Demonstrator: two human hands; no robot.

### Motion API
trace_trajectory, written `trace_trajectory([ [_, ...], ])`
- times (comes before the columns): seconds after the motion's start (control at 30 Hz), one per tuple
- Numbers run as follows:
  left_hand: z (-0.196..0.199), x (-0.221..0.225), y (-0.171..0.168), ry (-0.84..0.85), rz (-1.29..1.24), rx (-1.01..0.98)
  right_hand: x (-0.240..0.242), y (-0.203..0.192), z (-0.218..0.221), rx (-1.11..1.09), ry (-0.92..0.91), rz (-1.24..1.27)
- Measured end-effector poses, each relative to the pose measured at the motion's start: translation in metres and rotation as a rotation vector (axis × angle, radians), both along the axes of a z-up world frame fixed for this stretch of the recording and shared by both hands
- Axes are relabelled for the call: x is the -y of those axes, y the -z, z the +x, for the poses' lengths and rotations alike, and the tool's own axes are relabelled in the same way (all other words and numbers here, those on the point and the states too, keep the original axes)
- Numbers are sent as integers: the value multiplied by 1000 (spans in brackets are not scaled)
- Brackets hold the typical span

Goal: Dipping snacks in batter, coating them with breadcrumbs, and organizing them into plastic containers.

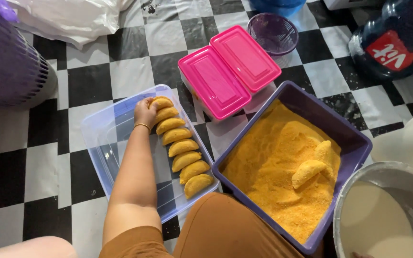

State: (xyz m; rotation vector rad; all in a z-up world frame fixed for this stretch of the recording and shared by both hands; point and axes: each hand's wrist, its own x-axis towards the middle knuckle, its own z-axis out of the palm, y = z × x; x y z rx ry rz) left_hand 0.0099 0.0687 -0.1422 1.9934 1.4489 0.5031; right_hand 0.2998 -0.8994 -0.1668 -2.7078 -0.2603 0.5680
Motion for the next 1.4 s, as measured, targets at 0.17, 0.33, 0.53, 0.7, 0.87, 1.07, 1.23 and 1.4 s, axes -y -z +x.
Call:
trace_trajectory([
  [0.17, 12, 26, -31, -101, 64, -25, 6, 8, -9, -2, 55, -12],
  [0.33, 71, 115, -139, 52, 564, 13, -49, -70, -48, -78, 118, -61],
  [0.53, 173, 330, -318, 709, -222, 246, -93, -127, -71, -62, 139, 34],
  [0.7, 281, 437, -167, 795, -173, 120, -84, -112, -65, -17, 123, 49],
  [0.87, 278, 453, -172, 904, -300, -52, -100, -140, -75, -75, 213, 166],
  [1.07, 253, 474, -185, 936, 16, -11, -110, -151, -80, -103, 219, 158],
  [1.23, 256, 494, -190, 906, 88, -112, -107, -146, -78, -100, 196, 159],
  [1.4, 248, 458, -183, 1001, -152, -192, -103, -145, -77, -109, 227, 176],
])
